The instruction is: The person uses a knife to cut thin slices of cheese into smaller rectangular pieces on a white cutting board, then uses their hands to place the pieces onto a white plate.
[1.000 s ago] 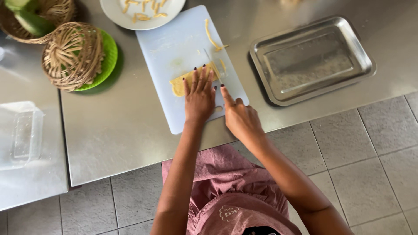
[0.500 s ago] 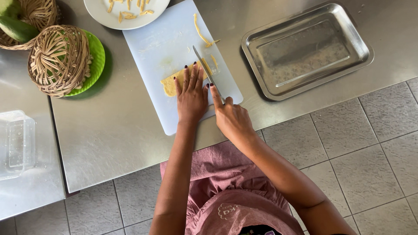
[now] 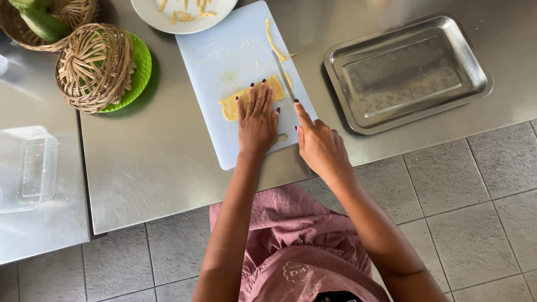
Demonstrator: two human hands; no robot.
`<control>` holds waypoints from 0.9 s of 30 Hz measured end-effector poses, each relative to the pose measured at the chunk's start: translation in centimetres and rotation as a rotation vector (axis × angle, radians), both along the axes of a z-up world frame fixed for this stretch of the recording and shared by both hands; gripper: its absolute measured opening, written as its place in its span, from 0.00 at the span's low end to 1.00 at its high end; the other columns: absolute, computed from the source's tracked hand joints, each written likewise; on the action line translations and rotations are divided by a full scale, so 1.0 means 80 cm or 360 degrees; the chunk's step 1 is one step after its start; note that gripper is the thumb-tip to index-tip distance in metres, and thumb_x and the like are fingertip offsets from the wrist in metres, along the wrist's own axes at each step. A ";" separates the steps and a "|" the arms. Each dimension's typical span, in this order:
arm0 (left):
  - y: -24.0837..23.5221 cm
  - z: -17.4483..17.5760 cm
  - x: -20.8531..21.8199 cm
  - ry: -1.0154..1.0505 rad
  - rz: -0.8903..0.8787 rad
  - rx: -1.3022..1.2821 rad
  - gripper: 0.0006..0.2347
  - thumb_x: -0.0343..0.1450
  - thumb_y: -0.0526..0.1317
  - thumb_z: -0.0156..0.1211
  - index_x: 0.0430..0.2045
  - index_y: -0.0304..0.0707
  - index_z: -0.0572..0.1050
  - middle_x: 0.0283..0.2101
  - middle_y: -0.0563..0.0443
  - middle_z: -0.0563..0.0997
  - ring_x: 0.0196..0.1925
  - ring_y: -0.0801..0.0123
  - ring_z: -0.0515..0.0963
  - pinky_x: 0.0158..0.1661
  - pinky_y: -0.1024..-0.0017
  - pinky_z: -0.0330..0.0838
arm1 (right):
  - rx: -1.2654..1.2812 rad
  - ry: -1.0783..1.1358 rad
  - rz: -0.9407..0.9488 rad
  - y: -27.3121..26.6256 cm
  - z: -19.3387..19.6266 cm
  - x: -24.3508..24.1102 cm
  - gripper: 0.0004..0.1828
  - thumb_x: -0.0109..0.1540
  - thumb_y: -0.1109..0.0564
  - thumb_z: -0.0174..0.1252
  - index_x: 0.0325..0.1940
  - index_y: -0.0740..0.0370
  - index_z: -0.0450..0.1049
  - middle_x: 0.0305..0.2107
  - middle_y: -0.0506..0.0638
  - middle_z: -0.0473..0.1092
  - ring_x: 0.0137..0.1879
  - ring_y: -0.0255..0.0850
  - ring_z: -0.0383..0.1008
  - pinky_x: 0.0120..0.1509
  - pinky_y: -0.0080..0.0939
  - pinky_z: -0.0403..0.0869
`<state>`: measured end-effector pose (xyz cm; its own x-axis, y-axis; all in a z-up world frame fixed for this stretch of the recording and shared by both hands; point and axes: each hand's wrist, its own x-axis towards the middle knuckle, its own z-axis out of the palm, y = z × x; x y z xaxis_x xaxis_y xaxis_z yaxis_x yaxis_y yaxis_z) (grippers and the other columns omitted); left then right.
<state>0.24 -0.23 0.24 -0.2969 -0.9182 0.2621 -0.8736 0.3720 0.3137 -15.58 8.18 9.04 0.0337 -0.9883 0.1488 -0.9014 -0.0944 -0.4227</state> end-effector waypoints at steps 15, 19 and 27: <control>0.000 0.001 0.000 -0.0009 0.0016 0.0029 0.26 0.77 0.45 0.49 0.73 0.44 0.57 0.77 0.52 0.56 0.80 0.58 0.48 0.74 0.44 0.38 | 0.0073 0.0013 0.0053 0.001 -0.008 0.006 0.32 0.66 0.55 0.57 0.75 0.54 0.59 0.28 0.65 0.75 0.30 0.62 0.79 0.35 0.59 0.78; 0.002 0.002 0.000 -0.0005 0.0019 0.0012 0.26 0.77 0.45 0.49 0.73 0.45 0.56 0.77 0.53 0.56 0.80 0.58 0.48 0.74 0.44 0.38 | 0.0099 0.0051 0.0057 0.000 -0.011 0.010 0.33 0.66 0.54 0.56 0.75 0.54 0.58 0.29 0.65 0.75 0.30 0.61 0.79 0.34 0.58 0.78; 0.003 0.003 0.000 0.0005 0.0019 0.0000 0.26 0.77 0.44 0.49 0.73 0.44 0.56 0.77 0.52 0.57 0.80 0.57 0.50 0.74 0.45 0.38 | 0.0137 0.0022 0.0048 0.000 -0.009 0.008 0.32 0.67 0.54 0.55 0.76 0.54 0.58 0.29 0.65 0.75 0.31 0.62 0.79 0.36 0.58 0.78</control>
